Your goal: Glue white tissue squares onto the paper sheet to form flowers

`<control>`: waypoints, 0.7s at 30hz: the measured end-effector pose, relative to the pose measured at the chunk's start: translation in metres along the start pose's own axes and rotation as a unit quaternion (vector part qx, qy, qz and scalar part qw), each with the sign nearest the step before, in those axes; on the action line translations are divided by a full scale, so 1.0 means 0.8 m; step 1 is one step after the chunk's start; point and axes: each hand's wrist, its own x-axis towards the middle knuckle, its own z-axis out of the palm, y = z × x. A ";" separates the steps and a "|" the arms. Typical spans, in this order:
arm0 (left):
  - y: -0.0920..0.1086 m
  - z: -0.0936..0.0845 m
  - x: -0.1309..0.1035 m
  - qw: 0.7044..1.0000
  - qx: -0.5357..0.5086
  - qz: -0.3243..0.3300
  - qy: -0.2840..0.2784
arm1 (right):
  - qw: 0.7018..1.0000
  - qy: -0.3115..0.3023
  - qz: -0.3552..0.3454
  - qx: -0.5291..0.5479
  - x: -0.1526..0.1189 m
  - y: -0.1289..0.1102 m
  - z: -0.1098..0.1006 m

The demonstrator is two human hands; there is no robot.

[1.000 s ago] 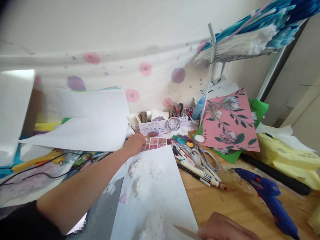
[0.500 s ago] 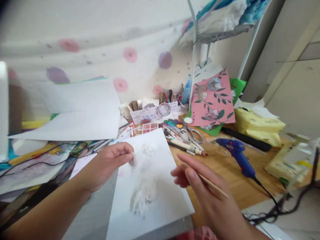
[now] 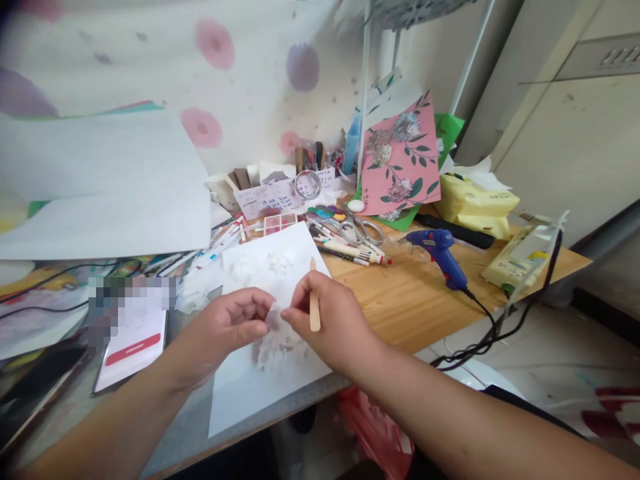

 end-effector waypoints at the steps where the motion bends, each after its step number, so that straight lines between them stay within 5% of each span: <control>1: -0.002 -0.001 -0.001 1.000 0.008 -0.003 0.001 | 1.000 -0.008 0.005 -0.001 0.001 0.001 0.000; 9: -0.012 0.003 -0.001 0.995 0.082 -0.044 0.028 | 0.996 -0.065 0.037 -0.042 0.006 0.001 0.000; 14: -0.013 -0.005 0.003 0.994 0.078 -0.042 0.068 | 0.988 -0.131 -0.053 -0.066 -0.010 0.006 -0.019; 18: -0.016 -0.012 0.002 0.995 0.052 -0.031 0.084 | 0.986 -0.084 -0.119 -0.086 -0.022 0.006 -0.048; 21: -0.018 -0.013 0.001 0.996 0.032 -0.028 0.074 | 0.987 -0.056 -0.107 -0.102 -0.024 0.003 -0.066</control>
